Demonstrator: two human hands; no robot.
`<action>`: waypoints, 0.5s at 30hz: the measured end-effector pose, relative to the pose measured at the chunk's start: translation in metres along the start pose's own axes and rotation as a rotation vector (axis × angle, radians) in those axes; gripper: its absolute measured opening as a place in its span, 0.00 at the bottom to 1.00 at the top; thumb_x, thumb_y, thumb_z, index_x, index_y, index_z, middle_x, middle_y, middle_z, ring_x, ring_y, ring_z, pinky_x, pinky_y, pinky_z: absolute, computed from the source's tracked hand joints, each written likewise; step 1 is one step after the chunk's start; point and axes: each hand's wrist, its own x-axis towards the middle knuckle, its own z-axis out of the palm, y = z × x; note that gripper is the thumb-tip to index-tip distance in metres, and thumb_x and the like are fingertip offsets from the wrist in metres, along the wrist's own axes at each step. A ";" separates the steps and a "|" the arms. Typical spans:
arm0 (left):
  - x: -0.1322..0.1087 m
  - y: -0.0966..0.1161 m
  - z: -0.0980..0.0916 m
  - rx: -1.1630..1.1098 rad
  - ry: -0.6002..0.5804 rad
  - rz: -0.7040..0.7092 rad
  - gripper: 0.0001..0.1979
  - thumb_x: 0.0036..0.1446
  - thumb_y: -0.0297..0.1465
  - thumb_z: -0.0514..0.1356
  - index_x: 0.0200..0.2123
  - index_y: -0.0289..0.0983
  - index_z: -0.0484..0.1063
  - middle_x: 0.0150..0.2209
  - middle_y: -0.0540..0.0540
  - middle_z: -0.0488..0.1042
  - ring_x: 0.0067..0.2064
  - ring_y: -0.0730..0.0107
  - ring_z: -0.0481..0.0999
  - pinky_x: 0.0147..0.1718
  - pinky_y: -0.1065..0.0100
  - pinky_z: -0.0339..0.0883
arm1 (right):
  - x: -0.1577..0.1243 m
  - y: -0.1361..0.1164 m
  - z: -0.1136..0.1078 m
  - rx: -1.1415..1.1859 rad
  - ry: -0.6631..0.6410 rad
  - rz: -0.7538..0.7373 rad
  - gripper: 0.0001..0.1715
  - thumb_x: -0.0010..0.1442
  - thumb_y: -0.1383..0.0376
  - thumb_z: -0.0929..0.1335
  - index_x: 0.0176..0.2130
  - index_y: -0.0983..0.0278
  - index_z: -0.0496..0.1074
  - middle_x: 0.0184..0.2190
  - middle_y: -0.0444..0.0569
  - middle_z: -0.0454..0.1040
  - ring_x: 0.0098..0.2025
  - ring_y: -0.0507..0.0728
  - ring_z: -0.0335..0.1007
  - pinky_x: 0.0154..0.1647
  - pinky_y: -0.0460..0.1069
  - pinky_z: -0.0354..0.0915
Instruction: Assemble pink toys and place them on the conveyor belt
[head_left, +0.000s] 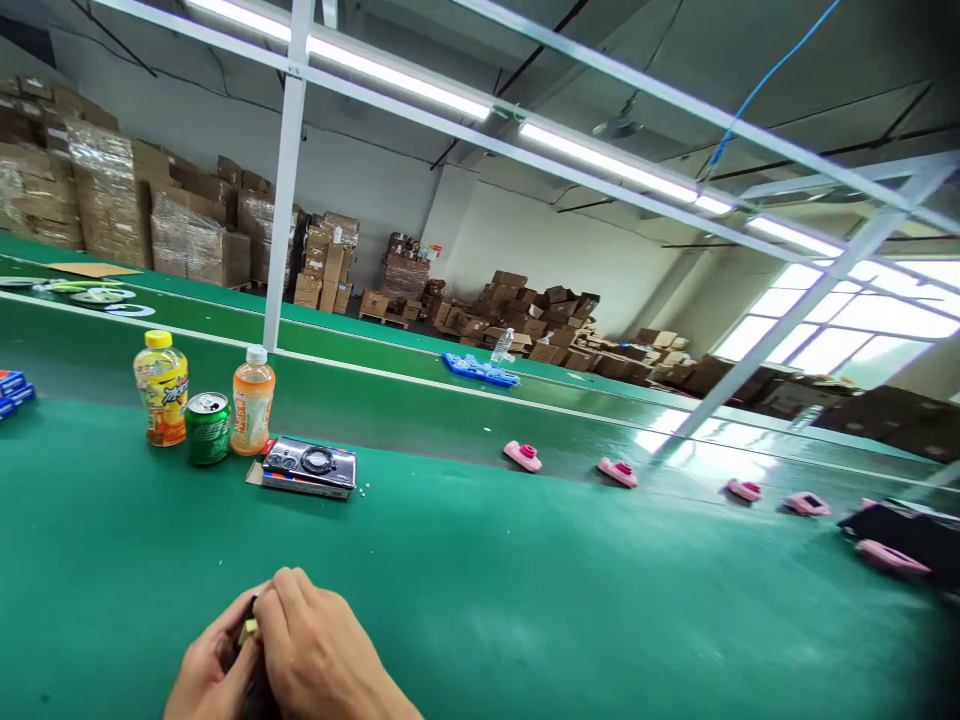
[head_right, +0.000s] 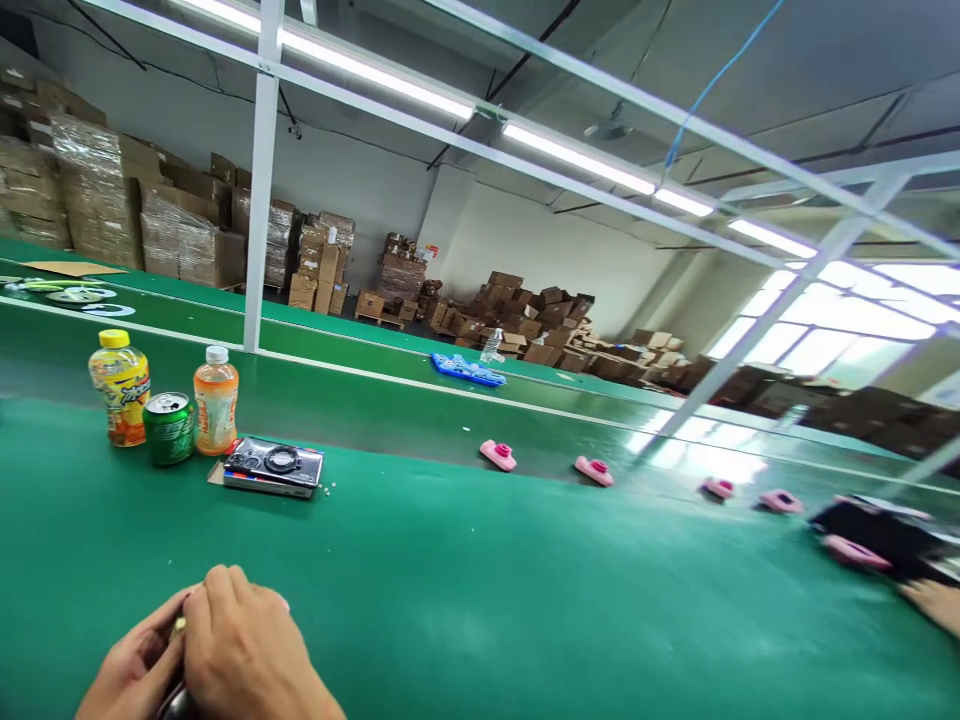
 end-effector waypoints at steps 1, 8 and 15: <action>-0.002 0.002 0.000 -0.014 -0.002 0.003 0.33 0.33 0.53 0.76 0.40 0.38 0.83 0.41 0.39 0.85 0.52 0.40 0.81 0.48 0.54 0.80 | -0.001 0.001 -0.001 0.017 0.023 -0.013 0.06 0.72 0.69 0.62 0.42 0.66 0.67 0.34 0.50 0.73 0.32 0.57 0.70 0.26 0.49 0.68; -0.015 0.022 0.011 -0.225 -0.019 -0.154 0.34 0.35 0.51 0.76 0.44 0.37 0.84 0.51 0.36 0.82 0.56 0.44 0.79 0.57 0.51 0.73 | -0.002 0.006 -0.016 0.012 -0.011 -0.067 0.09 0.72 0.71 0.62 0.41 0.68 0.70 0.36 0.52 0.74 0.37 0.59 0.68 0.35 0.53 0.67; -0.013 0.026 0.014 -0.182 0.067 -0.112 0.38 0.42 0.50 0.75 0.53 0.36 0.78 0.39 0.44 0.83 0.35 0.68 0.79 0.36 0.72 0.76 | -0.045 -0.029 -0.037 0.260 0.106 -0.069 0.20 0.73 0.72 0.55 0.37 0.65 0.72 0.31 0.49 0.74 0.32 0.56 0.68 0.31 0.49 0.67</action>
